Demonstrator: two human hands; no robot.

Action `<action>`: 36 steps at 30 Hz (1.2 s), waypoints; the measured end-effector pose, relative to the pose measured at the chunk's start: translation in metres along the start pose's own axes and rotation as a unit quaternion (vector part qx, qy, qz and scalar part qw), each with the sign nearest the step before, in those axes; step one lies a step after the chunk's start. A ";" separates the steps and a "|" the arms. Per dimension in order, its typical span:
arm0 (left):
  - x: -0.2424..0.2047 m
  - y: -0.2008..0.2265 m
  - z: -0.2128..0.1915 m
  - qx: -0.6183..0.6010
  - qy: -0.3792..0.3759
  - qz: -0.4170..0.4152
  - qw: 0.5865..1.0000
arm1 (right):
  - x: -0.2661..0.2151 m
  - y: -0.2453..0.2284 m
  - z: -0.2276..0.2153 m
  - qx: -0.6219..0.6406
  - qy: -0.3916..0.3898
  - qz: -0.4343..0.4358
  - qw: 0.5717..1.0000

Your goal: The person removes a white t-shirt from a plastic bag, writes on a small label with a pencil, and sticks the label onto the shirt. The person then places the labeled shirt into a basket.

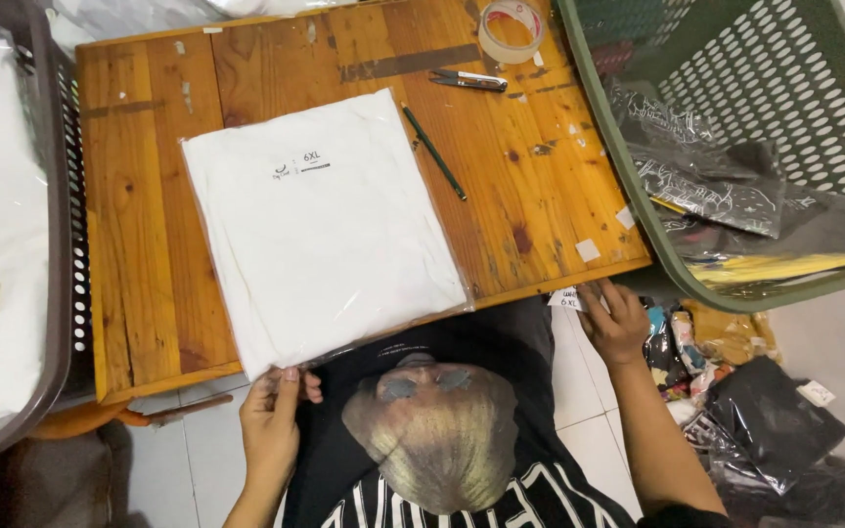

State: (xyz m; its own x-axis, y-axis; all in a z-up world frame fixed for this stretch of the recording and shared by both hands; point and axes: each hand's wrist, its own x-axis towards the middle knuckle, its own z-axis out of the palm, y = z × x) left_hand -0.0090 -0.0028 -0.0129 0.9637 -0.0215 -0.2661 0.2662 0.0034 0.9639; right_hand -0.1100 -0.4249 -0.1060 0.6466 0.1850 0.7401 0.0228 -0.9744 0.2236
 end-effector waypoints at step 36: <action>0.002 -0.031 -0.016 -0.059 -0.008 -0.027 0.998 | 0.085 -0.098 -0.042 0.108 0.079 0.136 0.982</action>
State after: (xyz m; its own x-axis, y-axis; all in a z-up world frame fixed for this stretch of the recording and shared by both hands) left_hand -0.0145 0.0134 -0.0434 0.9474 -0.0417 -0.3174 0.3201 0.1191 0.9399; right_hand -0.0895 -0.3085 -0.0382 0.5252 -0.0855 0.8467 0.0373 -0.9917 -0.1233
